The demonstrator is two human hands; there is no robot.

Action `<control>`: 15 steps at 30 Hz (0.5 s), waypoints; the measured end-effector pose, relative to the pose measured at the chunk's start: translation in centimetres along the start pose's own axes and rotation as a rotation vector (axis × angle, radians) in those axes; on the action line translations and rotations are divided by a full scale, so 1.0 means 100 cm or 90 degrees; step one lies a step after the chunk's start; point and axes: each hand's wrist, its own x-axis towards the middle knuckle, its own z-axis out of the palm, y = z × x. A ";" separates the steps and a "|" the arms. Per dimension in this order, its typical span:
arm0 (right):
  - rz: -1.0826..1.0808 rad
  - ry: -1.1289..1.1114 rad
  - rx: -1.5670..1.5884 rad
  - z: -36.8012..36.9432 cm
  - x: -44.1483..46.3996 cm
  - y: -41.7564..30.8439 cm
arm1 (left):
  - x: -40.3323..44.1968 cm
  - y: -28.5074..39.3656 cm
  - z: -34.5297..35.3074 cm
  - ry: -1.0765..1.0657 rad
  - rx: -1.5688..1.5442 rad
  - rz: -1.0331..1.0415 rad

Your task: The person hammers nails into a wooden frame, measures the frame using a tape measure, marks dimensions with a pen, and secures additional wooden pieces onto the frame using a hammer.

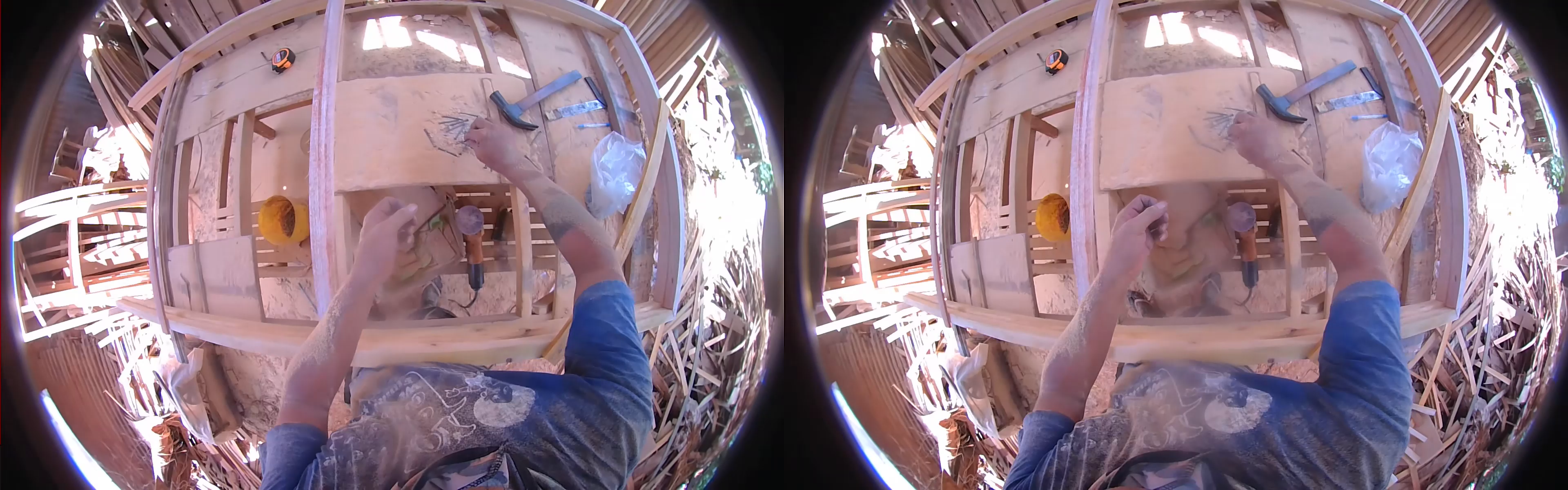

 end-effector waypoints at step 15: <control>-0.300 -0.147 0.329 -0.085 0.014 -0.128 | 0.027 0.015 0.007 -0.115 -0.224 -0.274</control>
